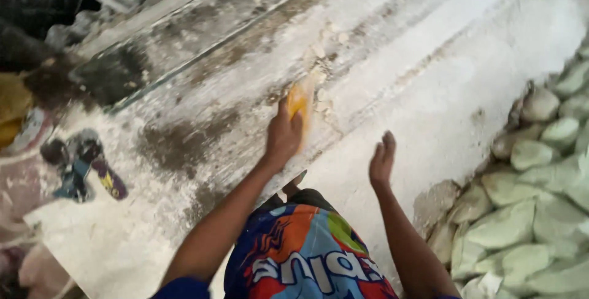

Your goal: The person scrubs a long, dirty metal sheet with a yellow sponge to remove dust and debris. They then place a green corrugated metal sheet on the surface and use a brush to apply a green substance along its length.

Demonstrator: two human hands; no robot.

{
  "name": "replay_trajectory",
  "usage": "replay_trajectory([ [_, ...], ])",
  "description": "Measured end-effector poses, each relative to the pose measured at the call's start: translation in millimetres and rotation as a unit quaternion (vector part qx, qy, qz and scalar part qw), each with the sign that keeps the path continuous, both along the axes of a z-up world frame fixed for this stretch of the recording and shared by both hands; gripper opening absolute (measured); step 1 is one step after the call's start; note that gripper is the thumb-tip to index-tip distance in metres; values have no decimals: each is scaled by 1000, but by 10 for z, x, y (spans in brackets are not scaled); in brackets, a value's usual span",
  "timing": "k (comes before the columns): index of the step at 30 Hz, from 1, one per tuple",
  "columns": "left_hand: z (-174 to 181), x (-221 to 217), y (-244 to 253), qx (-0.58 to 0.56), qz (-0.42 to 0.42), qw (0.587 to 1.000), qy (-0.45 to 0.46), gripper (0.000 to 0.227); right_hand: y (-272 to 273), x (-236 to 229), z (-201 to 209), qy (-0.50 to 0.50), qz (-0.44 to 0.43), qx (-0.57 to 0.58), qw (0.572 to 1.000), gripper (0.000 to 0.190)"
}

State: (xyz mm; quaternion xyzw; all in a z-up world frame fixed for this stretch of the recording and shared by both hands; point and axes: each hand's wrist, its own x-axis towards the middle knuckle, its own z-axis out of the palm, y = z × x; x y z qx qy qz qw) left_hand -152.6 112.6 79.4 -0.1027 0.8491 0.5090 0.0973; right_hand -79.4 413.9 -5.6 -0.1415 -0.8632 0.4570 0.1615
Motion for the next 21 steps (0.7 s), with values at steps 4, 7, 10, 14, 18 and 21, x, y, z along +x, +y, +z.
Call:
replay_trajectory([
  [4,351,465,-494,-106,-292,911,271,57,581,917,-453,-68,-144,-119,980,48],
  [7,-698,830,-882,-333,-387,750,421,38,741,1569,-829,-108,-252,-204,940,51],
  [10,-885,893,-993,-309,-515,710,368,40,741,1896,-968,-150,-305,-268,902,55],
  [14,-906,455,-504,-310,-509,698,396,23,888,1830,-1192,-156,-325,-289,887,58],
  [18,-1498,-235,574,-331,-420,708,461,21,941,1187,-902,-134,-256,-277,916,56],
  [21,-1610,-898,1435,-306,-408,710,486,17,994,563,-557,-83,-179,-283,938,49],
])
